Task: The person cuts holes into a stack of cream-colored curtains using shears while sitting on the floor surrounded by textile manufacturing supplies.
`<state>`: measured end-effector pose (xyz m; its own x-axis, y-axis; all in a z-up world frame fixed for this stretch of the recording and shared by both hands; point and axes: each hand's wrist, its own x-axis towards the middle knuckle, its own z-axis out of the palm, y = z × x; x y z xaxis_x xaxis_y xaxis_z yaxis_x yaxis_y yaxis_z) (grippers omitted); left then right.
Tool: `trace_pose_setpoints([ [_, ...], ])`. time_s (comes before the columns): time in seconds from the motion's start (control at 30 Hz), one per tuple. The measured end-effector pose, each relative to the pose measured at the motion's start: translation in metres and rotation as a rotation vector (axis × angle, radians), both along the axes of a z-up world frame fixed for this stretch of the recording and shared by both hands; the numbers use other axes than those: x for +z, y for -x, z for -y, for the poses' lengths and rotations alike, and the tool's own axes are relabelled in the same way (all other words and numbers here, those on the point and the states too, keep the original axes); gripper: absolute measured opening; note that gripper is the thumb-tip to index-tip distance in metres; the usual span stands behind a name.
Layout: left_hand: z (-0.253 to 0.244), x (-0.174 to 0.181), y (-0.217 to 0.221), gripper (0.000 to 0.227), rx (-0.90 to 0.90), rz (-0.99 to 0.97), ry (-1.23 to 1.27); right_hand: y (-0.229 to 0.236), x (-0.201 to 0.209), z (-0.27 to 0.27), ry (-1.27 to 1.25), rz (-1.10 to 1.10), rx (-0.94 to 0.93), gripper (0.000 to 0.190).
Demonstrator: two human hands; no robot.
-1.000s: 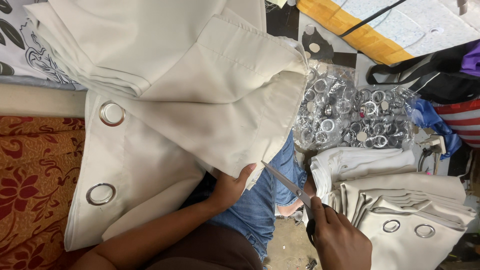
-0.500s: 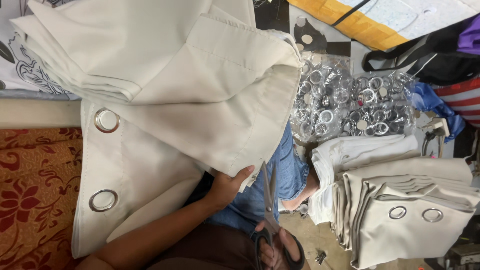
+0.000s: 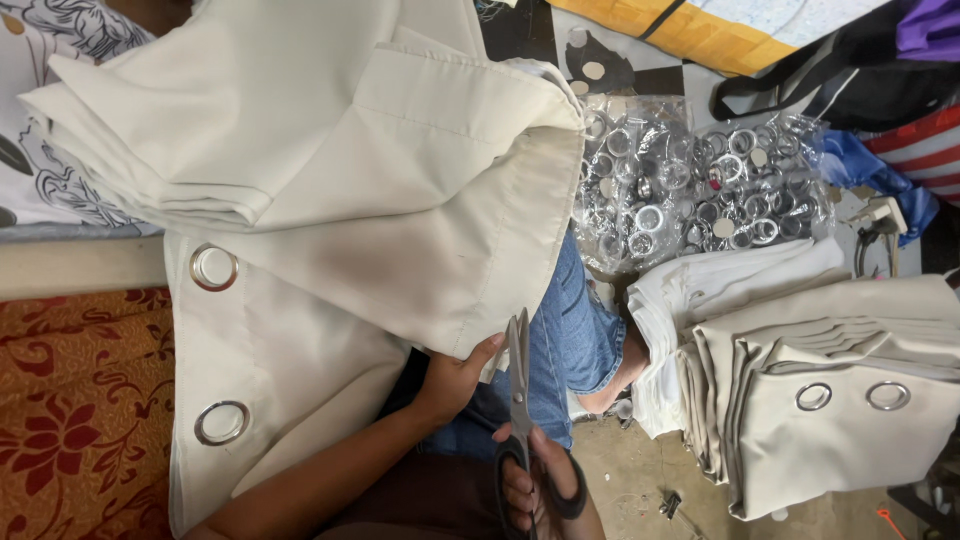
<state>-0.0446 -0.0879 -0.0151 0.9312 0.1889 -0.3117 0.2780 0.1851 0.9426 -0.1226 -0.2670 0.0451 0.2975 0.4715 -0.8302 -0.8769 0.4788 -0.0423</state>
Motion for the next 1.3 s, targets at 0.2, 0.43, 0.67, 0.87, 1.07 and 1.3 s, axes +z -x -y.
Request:
trace_pose_setpoints([
  [0.2, 0.001, 0.016, -0.002, 0.036, -0.034, -0.010, 0.070, -0.017, 0.038, -0.036, 0.251, 0.071, 0.032, 0.042],
  [0.43, 0.001, 0.026, -0.004, 0.035, -0.036, -0.099, 0.115, -0.017, 0.042, -0.038, 0.321, 0.033, 0.045, 0.029],
  [0.67, -0.002, 0.032, -0.006, 0.026, -0.020, -0.167, 0.226, -0.012, 0.024, -0.029, 0.284, 0.004, 0.065, 0.023],
  [0.87, 0.003, 0.036, -0.019, 0.029, 0.165, -0.417, 0.726, -0.014, 0.020, -0.028, 0.300, 0.052, 0.139, 0.023],
  [1.07, -0.007, -0.027, 0.016, 0.041, -0.242, 0.039, -0.225, -0.013, 0.025, -0.027, 0.201, 0.164, 0.067, 0.039],
  [1.3, -0.003, 0.038, -0.016, 0.038, 0.134, -0.430, 0.547, -0.036, 0.049, -0.022, 0.317, 0.162, 0.146, 0.051],
])
